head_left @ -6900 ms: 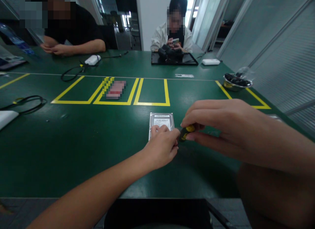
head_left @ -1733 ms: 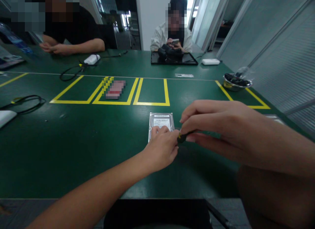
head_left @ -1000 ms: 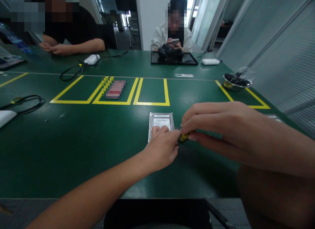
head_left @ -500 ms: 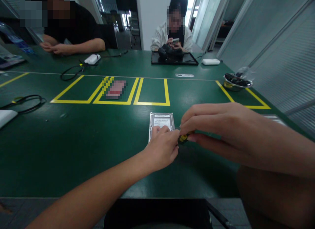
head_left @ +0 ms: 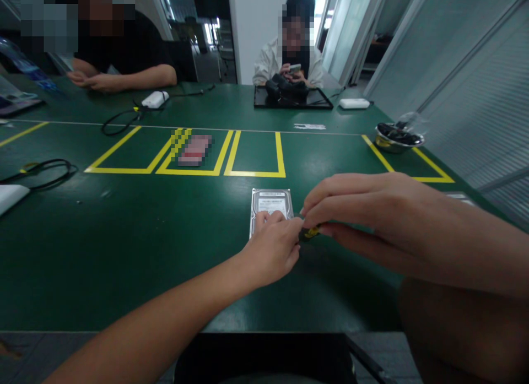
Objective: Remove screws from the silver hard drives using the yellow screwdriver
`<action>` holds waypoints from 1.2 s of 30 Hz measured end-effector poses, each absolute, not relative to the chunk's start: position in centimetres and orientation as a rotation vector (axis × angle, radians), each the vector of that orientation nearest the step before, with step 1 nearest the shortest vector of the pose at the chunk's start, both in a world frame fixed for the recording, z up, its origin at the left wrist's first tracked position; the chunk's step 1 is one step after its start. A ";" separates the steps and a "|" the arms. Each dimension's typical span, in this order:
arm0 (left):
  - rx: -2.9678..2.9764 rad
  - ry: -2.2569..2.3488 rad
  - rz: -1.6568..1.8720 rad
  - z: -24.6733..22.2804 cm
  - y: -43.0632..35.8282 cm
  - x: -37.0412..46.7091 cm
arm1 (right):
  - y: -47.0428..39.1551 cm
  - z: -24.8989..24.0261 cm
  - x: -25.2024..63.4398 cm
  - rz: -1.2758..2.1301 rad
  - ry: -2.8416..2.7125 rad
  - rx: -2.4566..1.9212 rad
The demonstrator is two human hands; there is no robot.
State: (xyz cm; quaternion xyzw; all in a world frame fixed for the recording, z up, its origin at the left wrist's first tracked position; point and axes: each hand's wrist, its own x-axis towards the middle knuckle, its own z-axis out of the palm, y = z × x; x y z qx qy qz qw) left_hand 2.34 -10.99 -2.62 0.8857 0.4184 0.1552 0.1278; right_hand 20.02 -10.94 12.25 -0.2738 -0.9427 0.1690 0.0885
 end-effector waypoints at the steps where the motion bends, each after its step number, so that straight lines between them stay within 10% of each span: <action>1: 2.575 1.217 0.452 -2.6 -11.0 2.3 | -10.9 12.2 20.0 0.501 -2.809 -0.818; 36: 2.572 1.211 0.444 -2.7 -11.0 2.5 | -11.0 12.5 19.8 0.576 -2.835 -0.809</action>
